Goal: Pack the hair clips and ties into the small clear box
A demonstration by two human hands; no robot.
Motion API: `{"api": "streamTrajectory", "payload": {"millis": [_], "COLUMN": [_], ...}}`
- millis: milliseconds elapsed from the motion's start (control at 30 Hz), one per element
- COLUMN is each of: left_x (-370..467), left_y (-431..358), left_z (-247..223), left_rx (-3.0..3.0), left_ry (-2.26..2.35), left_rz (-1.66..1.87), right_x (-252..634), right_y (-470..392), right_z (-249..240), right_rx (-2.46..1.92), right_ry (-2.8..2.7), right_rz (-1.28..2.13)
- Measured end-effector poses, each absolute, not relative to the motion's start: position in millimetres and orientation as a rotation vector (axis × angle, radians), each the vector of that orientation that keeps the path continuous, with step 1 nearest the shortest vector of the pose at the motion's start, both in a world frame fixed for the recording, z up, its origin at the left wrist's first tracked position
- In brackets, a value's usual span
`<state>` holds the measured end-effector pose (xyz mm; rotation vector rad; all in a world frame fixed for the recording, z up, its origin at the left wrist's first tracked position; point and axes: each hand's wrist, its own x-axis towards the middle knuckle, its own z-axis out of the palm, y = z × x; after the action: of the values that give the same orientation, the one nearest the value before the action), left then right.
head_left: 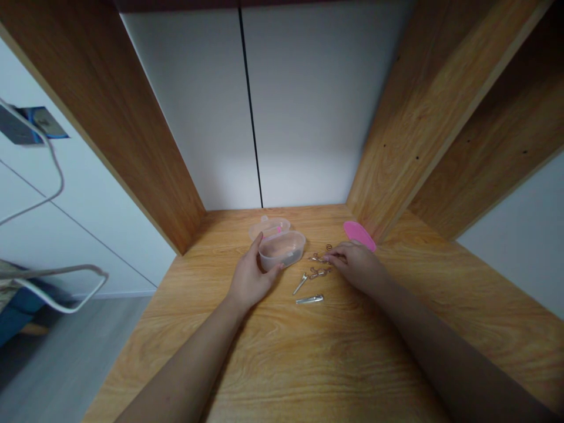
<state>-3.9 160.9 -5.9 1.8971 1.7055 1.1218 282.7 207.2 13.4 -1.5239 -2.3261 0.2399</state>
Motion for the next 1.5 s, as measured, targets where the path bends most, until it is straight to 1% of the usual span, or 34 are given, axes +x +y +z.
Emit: {"api": "streamTrajectory", "payload": {"millis": [267,467,600,800,1167,1333,1500], "left_x": [-4,-5,-6,-5,-4,-4,-4], "left_y": [162,163,164,163,162,163,162], "left_z": [-5,-9,-13,-11,-8,-9,-12], "left_rx": [1.869,1.876,1.877,1.883,1.889,1.895,1.957], "left_ry": [1.704,1.695,1.684,1.694,1.686,1.669,1.575], "left_rz": [1.095,1.075,1.084,1.081,1.087,1.096,1.106], "right_x": [283,285,292,298,295,289,281], "right_y": [208,208,211,210,206,203,196], "right_z": [11,17,18,21,20,24,30], "right_rx": [-1.499,-1.103,-0.975,-0.993,-1.064,-0.999,-0.94], "right_ry": [-2.311,-2.426,-2.507,-2.568,-2.537,-2.425,-2.134], "right_rz": [0.251,0.323,0.375,0.385,0.527,0.472,0.264]}}
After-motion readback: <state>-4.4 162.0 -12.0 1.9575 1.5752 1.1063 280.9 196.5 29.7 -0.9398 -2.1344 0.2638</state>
